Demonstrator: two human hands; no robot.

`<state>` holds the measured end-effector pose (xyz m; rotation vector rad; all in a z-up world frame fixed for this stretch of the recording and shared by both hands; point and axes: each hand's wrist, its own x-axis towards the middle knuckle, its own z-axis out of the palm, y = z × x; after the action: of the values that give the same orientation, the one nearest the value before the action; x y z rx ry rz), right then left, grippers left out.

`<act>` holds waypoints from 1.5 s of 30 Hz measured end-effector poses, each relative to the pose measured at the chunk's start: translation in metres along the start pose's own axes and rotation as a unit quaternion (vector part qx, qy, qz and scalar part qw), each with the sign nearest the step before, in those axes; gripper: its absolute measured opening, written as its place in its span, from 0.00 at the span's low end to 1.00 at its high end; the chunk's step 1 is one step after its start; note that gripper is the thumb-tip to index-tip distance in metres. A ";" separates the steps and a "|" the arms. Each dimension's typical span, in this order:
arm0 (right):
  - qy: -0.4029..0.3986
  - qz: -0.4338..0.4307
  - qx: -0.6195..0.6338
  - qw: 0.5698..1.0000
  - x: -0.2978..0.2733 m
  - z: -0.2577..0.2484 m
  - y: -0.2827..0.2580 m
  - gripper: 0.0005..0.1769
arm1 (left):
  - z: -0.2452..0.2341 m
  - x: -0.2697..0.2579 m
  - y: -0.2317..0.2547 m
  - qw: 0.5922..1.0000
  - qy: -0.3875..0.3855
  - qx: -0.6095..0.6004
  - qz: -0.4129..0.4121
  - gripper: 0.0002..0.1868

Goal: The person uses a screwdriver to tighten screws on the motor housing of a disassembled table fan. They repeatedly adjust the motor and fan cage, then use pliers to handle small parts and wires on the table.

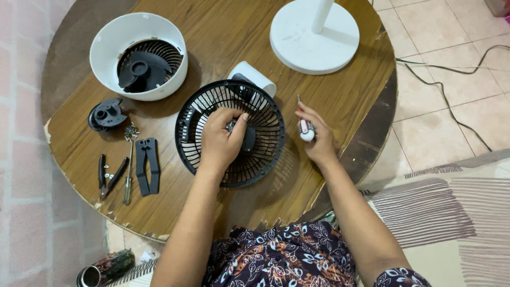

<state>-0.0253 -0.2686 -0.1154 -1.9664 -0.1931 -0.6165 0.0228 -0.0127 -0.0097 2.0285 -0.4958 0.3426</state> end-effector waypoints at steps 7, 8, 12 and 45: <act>-0.065 0.026 -0.240 0.968 0.003 0.001 -0.007 0.22 | 0.004 0.008 -0.004 1.000 -0.014 0.003 0.009 0.08; -0.070 0.039 -0.259 0.963 0.003 0.003 -0.008 0.22 | 0.005 0.009 -0.004 1.000 -0.015 0.003 0.011 0.07; -0.090 0.032 -0.301 0.949 0.004 0.010 -0.010 0.20 | 0.005 0.009 -0.006 1.000 -0.017 -0.003 0.016 0.07; -0.003 -0.235 -0.080 0.969 0.021 0.043 -0.150 0.17 | -0.073 -0.029 0.004 0.989 0.126 0.056 0.054 0.04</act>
<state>-0.0519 -0.1636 -0.0007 -2.0903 -0.6432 -0.9558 -0.0070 0.0550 0.0157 2.0328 -0.4371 0.6972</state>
